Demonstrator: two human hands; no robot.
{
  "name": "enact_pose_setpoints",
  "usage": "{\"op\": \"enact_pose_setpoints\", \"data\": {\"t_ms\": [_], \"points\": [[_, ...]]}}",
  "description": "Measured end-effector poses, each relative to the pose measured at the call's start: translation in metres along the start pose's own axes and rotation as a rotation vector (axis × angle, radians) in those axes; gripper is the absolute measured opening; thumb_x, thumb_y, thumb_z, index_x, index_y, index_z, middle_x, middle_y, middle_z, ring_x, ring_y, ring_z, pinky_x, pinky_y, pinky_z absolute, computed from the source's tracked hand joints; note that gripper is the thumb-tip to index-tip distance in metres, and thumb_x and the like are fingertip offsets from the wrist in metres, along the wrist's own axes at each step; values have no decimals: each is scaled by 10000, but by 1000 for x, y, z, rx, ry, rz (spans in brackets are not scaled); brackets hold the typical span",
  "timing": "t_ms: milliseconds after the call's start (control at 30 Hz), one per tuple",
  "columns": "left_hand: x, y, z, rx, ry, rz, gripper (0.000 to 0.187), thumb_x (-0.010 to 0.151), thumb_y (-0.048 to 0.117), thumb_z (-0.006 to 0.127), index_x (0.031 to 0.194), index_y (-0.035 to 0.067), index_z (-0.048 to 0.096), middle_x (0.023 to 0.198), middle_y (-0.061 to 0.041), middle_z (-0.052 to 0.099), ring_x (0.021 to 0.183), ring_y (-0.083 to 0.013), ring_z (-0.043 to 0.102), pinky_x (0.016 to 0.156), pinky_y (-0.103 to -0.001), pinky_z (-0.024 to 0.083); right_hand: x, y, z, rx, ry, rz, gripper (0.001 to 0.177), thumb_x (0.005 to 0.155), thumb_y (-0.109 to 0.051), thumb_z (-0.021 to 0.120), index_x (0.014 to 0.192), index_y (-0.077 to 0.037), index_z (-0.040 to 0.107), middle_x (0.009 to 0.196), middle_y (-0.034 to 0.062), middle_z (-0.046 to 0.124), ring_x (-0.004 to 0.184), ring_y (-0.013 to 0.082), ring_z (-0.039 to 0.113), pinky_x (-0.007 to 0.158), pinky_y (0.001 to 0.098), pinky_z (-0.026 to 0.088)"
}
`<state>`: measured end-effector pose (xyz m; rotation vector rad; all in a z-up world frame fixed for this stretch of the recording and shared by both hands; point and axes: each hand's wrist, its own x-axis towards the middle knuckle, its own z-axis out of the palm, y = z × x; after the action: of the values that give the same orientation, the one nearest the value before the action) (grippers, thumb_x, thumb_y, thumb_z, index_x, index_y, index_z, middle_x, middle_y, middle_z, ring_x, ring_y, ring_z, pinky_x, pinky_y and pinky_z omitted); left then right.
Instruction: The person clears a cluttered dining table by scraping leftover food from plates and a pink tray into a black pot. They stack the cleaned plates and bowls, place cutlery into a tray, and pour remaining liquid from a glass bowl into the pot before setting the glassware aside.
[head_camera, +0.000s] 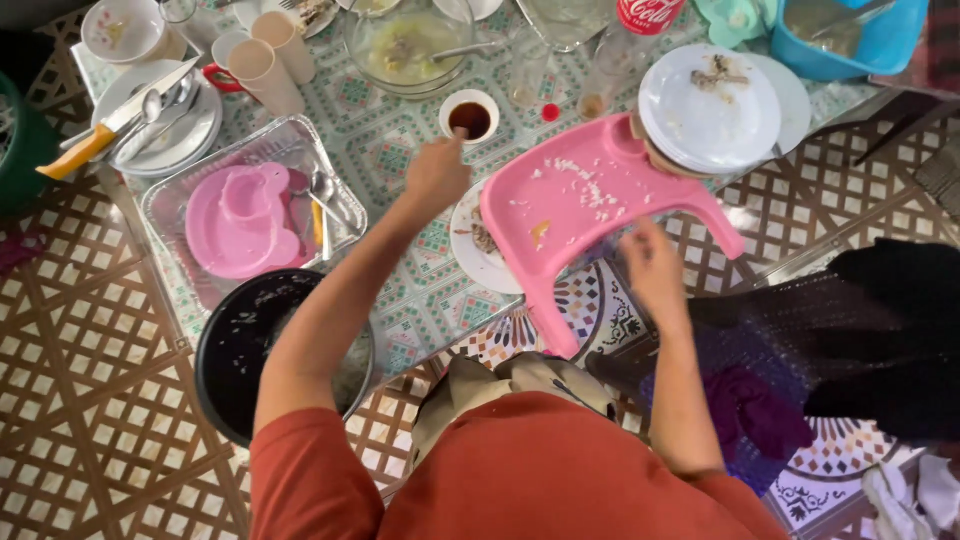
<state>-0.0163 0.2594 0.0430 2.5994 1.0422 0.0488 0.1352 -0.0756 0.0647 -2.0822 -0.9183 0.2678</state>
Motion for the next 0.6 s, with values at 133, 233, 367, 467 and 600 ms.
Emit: {"op": "enact_pose_setpoints", "data": {"t_ms": [133,233,367,467,600], "points": [[58,80,59,-310,-123,107,532,951,268,629,1467,163,553,1277,-148,685,1190,-383,664,946,-524,568,99,117,-40,-164,238,-201,365,1070,-143,663,1365,70,625,1170,317,656,1108,483,614,985,522,475],[117,135,119,-469,-108,297,400,944,287,640,1333,195,658,1004,-139,777,1051,-392,718,921,-523,580,172,195,-67,-242,335,-49,403,1066,-274,715,1349,6,649,1048,141,640,860,291,656,748,404,540],[159,207,148,-605,-101,218,437,931,241,594,1354,144,646,1074,-181,759,1101,-374,712,938,-493,579,237,238,-89,-403,297,191,530,1028,-305,735,1391,50,583,1168,204,555,1115,402,531,906,519,521],[168,240,157,-608,-112,107,557,961,277,572,1469,59,503,1298,-244,630,1258,-393,610,1043,-508,519,272,265,-99,-470,179,253,608,1036,-383,710,1422,58,549,1263,237,516,1188,431,467,929,565,478],[159,270,148,-561,-31,-42,633,978,236,593,1529,-29,427,1422,-319,537,1351,-472,532,1127,-543,452,340,377,-91,-239,136,302,454,924,-405,843,1183,-52,723,874,155,693,752,333,713,424,427,595]]}}
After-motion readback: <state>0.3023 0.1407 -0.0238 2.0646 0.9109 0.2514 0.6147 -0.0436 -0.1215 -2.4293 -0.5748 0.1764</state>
